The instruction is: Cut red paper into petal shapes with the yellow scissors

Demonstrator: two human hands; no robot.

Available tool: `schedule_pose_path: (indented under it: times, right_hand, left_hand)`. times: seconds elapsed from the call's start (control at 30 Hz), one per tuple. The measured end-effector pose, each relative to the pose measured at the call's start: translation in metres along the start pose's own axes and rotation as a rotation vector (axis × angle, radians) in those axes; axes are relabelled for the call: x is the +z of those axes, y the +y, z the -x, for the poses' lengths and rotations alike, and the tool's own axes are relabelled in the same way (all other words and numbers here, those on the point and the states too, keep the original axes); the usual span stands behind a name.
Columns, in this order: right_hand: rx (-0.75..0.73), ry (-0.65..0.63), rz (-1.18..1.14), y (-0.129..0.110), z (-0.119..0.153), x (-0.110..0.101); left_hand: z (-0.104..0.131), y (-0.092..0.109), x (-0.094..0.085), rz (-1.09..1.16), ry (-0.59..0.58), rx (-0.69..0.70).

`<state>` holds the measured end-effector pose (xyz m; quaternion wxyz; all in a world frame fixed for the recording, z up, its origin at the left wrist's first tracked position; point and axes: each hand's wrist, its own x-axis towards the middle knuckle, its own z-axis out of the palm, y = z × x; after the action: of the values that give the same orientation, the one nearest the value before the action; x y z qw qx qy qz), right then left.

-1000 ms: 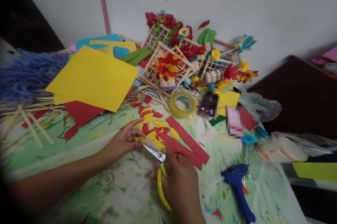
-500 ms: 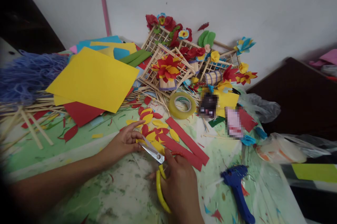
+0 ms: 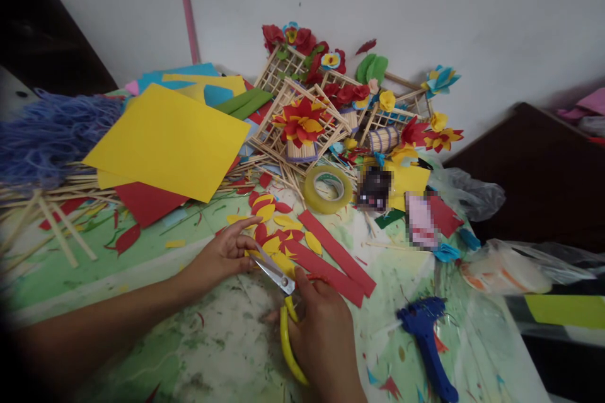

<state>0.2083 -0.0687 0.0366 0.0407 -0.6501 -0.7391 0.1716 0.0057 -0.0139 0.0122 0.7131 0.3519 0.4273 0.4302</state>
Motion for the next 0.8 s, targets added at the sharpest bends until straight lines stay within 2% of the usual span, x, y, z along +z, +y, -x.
schedule_pose_path:
  times: [0.63, 0.8]
  right_hand:
    - [-0.014, 0.022, -0.02, 0.0, -0.0002, -0.0016]
    - [-0.009, 0.032, -0.019, 0.0009, -0.0005, -0.0009]
  left_hand:
    - [-0.0011, 0.001, -0.0012, -0.019, 0.004, 0.032]
    - [-0.0014, -0.0003, -0.0028, -0.04, 0.006, 0.075]
